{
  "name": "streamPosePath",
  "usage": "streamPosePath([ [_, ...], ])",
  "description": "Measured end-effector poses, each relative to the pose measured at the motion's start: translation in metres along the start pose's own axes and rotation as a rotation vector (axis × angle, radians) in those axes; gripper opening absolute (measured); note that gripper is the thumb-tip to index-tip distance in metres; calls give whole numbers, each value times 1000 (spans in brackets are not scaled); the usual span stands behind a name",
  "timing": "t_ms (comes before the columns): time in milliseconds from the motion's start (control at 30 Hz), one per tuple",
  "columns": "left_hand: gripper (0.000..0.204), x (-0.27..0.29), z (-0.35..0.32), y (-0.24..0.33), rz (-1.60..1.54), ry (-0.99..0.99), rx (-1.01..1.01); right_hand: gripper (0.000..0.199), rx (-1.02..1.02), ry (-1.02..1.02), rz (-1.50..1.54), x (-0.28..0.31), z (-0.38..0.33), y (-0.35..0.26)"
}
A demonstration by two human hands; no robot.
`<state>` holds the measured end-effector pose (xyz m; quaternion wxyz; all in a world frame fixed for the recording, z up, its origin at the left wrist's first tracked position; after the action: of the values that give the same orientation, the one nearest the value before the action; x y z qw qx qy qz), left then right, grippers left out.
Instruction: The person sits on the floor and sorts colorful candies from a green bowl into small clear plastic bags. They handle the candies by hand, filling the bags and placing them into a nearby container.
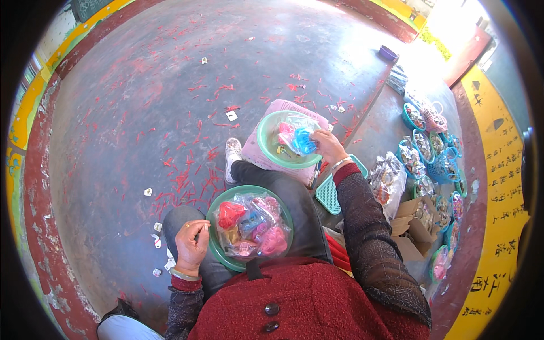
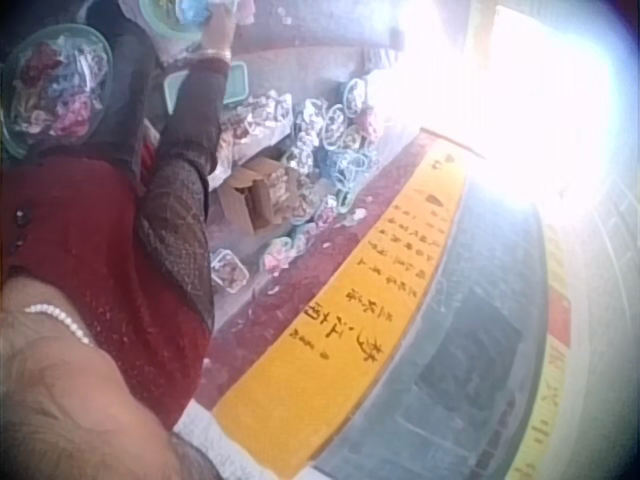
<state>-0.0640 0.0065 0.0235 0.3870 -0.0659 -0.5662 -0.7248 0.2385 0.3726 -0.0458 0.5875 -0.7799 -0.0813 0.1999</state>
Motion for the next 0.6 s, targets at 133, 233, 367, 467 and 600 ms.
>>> streamPosePath([
  [133, 6, 0, -1, -1, -7, -2, 11, 22, -30, -131, 522, -20, -28, -8],
  [233, 11, -3, -1, -5, -198, -58, 140, 28, -35, -205, 705, -51, -72, -19],
  [367, 33, -31, 3, 21, -837, -177, 474, 28, -93, -237, 905, -114, -125, -18],
  [467, 47, -61, 3, 43, -1239, -227, 605, 28, -147, -285, 962, -162, -159, -16],
  [600, 47, -84, 2, 70, -1606, -205, 628, 33, -221, -372, 1014, -193, -180, 5],
])
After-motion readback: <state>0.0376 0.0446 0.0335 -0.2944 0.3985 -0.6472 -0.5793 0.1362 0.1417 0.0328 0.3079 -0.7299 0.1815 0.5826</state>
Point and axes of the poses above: each hand's wrist, its own z-axis towards the middle knuckle, its own x-axis out of the back of the hand, y = z × x, the point moved 2 cm from there along z, towards the middle knuckle, and after that the axes turned 1 degree about y, right-handed, at the moved point
